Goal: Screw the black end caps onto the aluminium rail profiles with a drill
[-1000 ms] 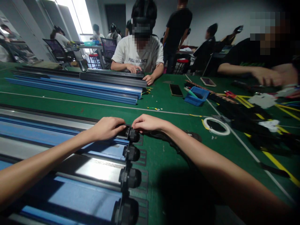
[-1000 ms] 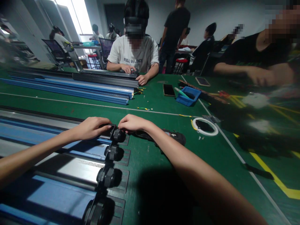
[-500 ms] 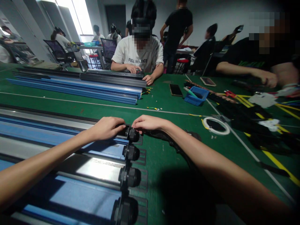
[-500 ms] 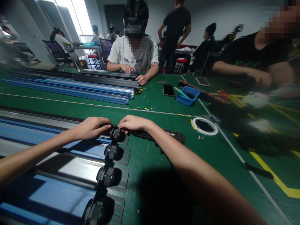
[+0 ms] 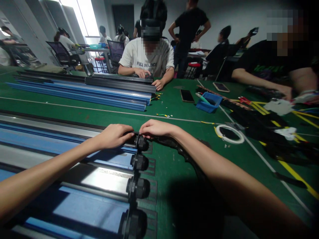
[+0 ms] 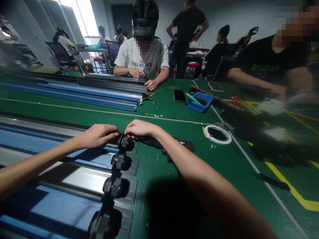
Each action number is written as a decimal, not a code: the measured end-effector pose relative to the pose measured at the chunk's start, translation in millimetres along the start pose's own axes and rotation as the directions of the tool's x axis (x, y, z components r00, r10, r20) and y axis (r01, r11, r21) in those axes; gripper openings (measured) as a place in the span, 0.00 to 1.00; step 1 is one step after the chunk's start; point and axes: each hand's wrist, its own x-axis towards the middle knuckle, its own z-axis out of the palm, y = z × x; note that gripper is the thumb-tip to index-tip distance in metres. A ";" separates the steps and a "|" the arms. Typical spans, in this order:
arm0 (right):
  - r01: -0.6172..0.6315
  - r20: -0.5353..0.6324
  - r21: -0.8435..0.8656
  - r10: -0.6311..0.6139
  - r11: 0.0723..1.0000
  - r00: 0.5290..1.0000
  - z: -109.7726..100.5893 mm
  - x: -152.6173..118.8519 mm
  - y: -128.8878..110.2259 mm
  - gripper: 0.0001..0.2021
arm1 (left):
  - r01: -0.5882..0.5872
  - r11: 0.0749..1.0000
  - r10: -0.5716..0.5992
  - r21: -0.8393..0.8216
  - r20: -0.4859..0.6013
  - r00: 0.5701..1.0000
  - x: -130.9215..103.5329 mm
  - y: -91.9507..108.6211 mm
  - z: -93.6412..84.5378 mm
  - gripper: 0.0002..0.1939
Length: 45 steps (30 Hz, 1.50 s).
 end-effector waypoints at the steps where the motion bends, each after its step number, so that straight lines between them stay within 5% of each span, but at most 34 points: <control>1: 0.005 0.000 -0.028 -0.005 1.000 1.000 -0.6 0.9 0.0 0.10 | -0.001 1.000 0.001 -0.003 0.001 1.000 -0.1 0.0 0.0 0.18; 15: 0.070 0.024 -0.183 -0.066 0.981 0.998 -7.1 -3.0 9.3 0.13 | 0.000 0.999 0.000 -0.036 0.008 1.000 -2.1 -1.5 -0.7 0.19; 24: 0.063 -0.229 -0.443 -0.180 0.894 0.957 -11.6 -24.8 16.8 0.12 | -0.094 0.988 0.085 -0.121 -0.077 0.993 -6.0 6.7 -4.7 0.21; 27: 0.061 -0.304 -0.575 -0.283 0.816 0.910 -1.5 -30.4 6.7 0.12 | -0.121 0.986 0.108 -0.115 -0.107 0.988 -8.2 17.3 -3.1 0.26; 32: 0.148 -0.125 -0.775 -0.379 0.614 0.917 6.2 -27.6 -0.3 0.07 | -0.143 0.987 0.136 -0.074 -0.081 0.987 -9.3 26.7 1.3 0.26; 41: 0.193 -0.102 -0.750 -0.400 0.632 0.911 10.0 -19.7 9.7 0.06 | -0.158 0.985 0.152 -0.071 -0.084 0.985 -8.4 23.7 2.5 0.25; 45: 0.186 -0.301 -0.608 -0.440 0.772 0.846 3.7 -16.8 10.9 0.08 | -0.168 0.984 0.162 -0.057 -0.089 0.983 -9.6 24.1 2.8 0.26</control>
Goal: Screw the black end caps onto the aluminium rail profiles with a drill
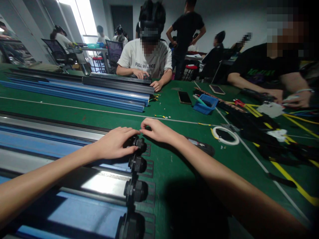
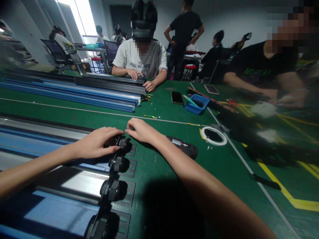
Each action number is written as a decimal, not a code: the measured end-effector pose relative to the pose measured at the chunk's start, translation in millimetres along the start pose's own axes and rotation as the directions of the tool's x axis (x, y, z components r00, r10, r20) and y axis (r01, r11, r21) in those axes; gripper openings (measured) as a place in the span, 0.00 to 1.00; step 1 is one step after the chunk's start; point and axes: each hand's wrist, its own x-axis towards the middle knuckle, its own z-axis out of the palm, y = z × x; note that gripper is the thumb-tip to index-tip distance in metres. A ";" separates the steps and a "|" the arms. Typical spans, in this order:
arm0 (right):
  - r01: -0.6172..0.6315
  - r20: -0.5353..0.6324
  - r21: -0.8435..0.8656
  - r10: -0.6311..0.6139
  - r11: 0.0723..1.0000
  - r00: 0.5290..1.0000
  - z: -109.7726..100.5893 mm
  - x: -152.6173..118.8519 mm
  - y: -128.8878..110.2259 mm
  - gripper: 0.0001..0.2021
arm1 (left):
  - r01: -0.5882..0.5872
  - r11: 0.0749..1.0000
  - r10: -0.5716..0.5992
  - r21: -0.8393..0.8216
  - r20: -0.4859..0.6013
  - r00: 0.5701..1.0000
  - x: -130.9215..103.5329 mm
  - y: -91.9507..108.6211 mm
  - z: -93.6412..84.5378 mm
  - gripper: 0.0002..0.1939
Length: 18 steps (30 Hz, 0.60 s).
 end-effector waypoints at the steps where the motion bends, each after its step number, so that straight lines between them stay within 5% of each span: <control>1: -0.057 -0.059 0.069 0.061 0.996 0.996 -0.1 1.3 2.9 0.08 | 0.001 1.000 -0.001 0.003 0.000 1.000 -0.2 -0.1 0.1 0.26; 5: -0.214 -0.098 0.218 0.240 0.952 0.966 2.6 5.2 17.0 0.09 | 0.009 1.000 -0.009 0.007 0.002 1.000 0.0 -0.6 0.5 0.26; 18: -0.191 0.109 0.197 0.172 0.962 0.979 8.6 10.0 17.4 0.10 | 0.001 1.000 -0.001 0.007 0.006 1.000 0.2 -1.8 0.9 0.28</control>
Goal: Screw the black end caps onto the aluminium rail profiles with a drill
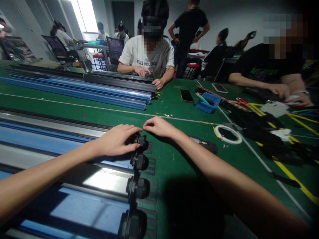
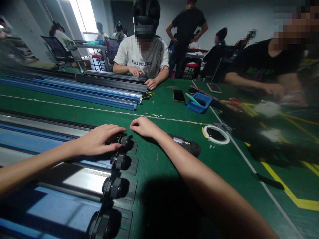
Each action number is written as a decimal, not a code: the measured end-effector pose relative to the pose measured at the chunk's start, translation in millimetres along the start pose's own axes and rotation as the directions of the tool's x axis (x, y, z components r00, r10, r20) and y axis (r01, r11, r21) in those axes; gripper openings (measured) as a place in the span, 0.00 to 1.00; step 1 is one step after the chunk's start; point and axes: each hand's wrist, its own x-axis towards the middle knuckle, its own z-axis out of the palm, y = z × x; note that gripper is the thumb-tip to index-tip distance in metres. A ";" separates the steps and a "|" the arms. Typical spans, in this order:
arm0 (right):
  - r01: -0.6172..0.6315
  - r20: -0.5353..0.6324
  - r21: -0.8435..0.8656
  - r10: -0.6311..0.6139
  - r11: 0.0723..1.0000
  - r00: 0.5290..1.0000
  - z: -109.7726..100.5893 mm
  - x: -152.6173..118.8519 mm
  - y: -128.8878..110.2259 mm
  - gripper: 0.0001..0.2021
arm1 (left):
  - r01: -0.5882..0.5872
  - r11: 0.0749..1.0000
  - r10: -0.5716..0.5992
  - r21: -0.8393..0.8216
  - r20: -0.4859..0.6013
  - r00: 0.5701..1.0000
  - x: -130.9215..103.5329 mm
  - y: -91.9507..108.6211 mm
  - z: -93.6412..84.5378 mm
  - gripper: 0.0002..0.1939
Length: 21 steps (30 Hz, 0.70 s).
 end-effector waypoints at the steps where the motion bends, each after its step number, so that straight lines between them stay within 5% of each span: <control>1: 0.000 -0.001 -0.004 0.000 1.000 1.000 0.5 0.1 0.0 0.10 | -0.003 1.000 0.003 0.003 0.002 1.000 0.4 -0.3 0.2 0.29; 21: -0.015 -0.022 -0.116 0.013 0.993 1.000 -4.4 -6.5 -5.2 0.12 | -0.011 1.000 0.011 -0.007 -0.003 1.000 1.7 -2.0 -0.4 0.26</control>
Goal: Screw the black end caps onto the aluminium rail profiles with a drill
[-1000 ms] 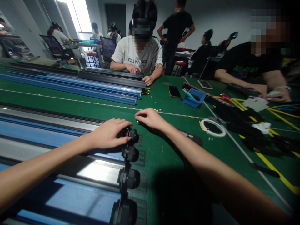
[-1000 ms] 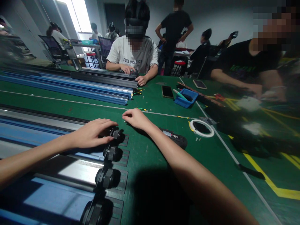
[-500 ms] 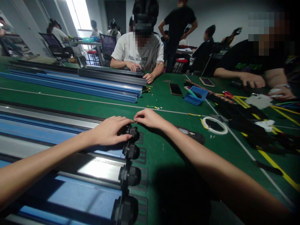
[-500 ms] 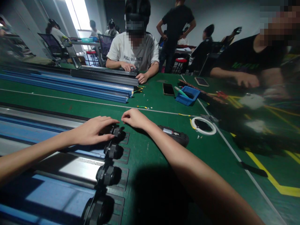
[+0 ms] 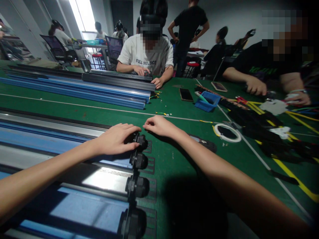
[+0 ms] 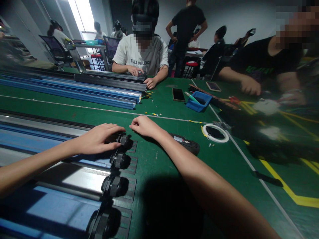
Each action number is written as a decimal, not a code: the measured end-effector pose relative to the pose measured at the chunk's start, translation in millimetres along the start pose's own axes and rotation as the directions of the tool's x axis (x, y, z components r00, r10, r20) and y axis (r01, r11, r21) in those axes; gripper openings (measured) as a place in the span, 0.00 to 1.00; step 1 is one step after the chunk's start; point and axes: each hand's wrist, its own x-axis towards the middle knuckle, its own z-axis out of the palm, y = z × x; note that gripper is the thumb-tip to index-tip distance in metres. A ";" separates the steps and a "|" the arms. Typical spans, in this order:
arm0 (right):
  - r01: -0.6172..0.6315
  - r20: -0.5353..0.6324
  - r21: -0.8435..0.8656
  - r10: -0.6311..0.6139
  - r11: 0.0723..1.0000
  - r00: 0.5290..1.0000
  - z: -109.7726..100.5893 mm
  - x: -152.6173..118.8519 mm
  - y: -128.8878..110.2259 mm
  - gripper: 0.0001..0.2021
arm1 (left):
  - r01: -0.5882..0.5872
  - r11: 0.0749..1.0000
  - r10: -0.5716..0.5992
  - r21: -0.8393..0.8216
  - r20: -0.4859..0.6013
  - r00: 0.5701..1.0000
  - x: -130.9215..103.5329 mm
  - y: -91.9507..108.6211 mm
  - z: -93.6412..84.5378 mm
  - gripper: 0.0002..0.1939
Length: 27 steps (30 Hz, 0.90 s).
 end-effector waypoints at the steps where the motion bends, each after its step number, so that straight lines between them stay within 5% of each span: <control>1: 0.004 -0.001 -0.005 -0.004 1.000 1.000 -0.3 -0.4 0.3 0.12 | 0.001 1.000 -0.001 0.000 -0.001 1.000 0.0 0.1 0.0 0.26; 27: -0.036 0.177 0.147 0.009 0.989 0.984 -3.6 -3.4 -11.6 0.11 | 0.033 0.999 -0.033 -0.003 -0.009 0.999 -1.6 0.0 1.7 0.28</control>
